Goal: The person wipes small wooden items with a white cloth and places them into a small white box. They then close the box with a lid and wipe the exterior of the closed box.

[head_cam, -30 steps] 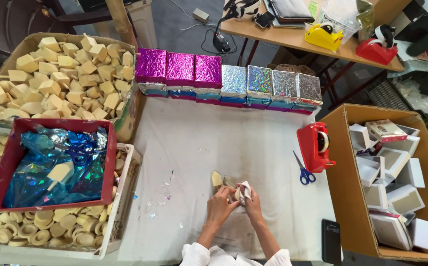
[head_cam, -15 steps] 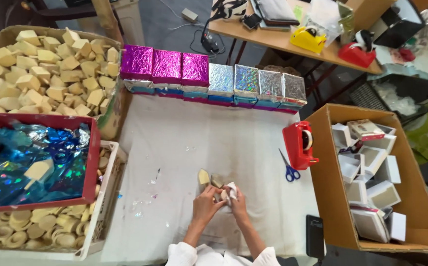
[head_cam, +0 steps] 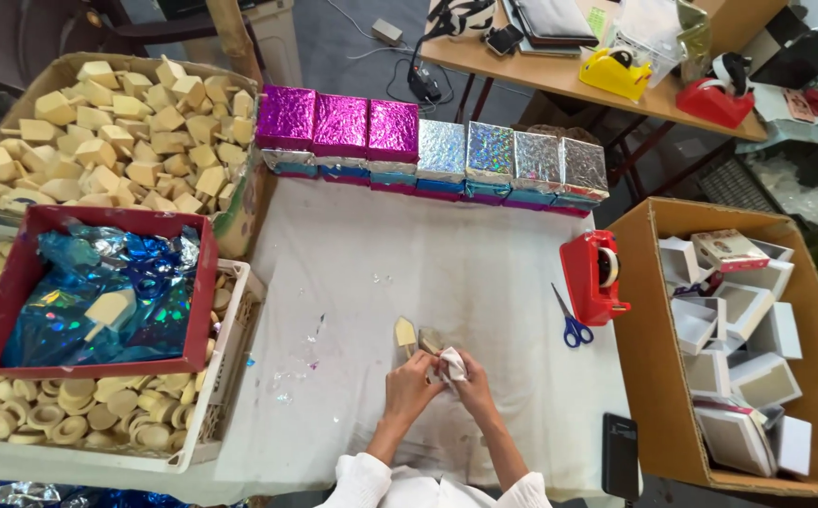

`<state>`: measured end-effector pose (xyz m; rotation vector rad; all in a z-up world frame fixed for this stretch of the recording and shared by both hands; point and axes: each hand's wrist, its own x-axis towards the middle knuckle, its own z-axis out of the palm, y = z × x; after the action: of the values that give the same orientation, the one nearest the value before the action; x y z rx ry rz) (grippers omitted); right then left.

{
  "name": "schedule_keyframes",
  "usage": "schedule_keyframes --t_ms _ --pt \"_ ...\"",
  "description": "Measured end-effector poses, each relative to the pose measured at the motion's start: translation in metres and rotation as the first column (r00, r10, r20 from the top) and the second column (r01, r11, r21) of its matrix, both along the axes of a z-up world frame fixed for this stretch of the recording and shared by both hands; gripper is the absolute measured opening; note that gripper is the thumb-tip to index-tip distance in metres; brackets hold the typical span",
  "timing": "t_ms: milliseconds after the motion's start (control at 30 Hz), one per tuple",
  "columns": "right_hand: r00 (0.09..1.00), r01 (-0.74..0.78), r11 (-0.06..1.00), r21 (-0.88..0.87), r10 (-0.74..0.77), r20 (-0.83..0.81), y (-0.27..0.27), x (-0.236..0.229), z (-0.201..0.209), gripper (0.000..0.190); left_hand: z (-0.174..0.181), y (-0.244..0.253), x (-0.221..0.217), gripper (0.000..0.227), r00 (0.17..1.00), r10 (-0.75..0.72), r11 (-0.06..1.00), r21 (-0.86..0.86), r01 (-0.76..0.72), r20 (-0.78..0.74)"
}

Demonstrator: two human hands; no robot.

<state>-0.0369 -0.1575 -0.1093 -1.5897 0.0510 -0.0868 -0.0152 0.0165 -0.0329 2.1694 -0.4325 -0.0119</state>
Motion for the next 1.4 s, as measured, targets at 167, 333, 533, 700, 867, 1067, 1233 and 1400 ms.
schedule_keyframes --t_ms 167,333,533,700,867,1067,1233,1400 --pt "0.974 0.154 0.985 0.072 -0.139 -0.177 0.004 -0.001 0.015 0.026 0.011 -0.003 -0.002 0.037 0.999 -0.023 1.000 0.020 0.024 -0.044" --pt "0.943 0.272 0.962 0.019 -0.263 -0.204 -0.006 -0.004 0.001 0.033 0.018 0.000 -0.005 0.037 0.998 -0.038 0.999 0.031 0.040 -0.040" --pt "0.990 0.141 0.989 -0.048 -0.141 0.003 -0.008 0.001 -0.017 0.038 0.011 -0.001 -0.002 0.031 0.995 0.069 0.997 0.035 -0.067 -0.073" --pt "0.955 0.187 0.982 0.015 -0.178 -0.236 -0.003 -0.007 0.002 0.026 0.003 -0.006 -0.005 0.033 0.998 -0.039 0.999 0.013 0.040 -0.058" --pt "0.959 0.279 0.957 0.074 -0.274 -0.072 -0.038 -0.003 -0.056 0.025 -0.035 -0.010 -0.005 0.029 0.914 0.030 0.940 -0.298 -0.164 -0.406" --pt "0.948 0.233 0.962 0.140 -0.193 -0.254 -0.024 0.006 -0.023 0.029 0.009 -0.004 -0.009 0.041 0.905 -0.006 0.892 -0.411 -0.187 -0.425" --pt "0.946 0.216 0.961 0.170 -0.164 -0.279 -0.012 -0.006 -0.002 0.044 -0.014 -0.010 -0.008 0.032 0.937 -0.085 0.926 -0.374 -0.051 -0.338" --pt "0.957 0.269 0.915 0.302 -0.218 -0.193 -0.033 0.000 -0.043 0.052 -0.020 -0.028 -0.013 0.049 0.922 -0.114 0.921 -0.387 -0.042 -0.371"
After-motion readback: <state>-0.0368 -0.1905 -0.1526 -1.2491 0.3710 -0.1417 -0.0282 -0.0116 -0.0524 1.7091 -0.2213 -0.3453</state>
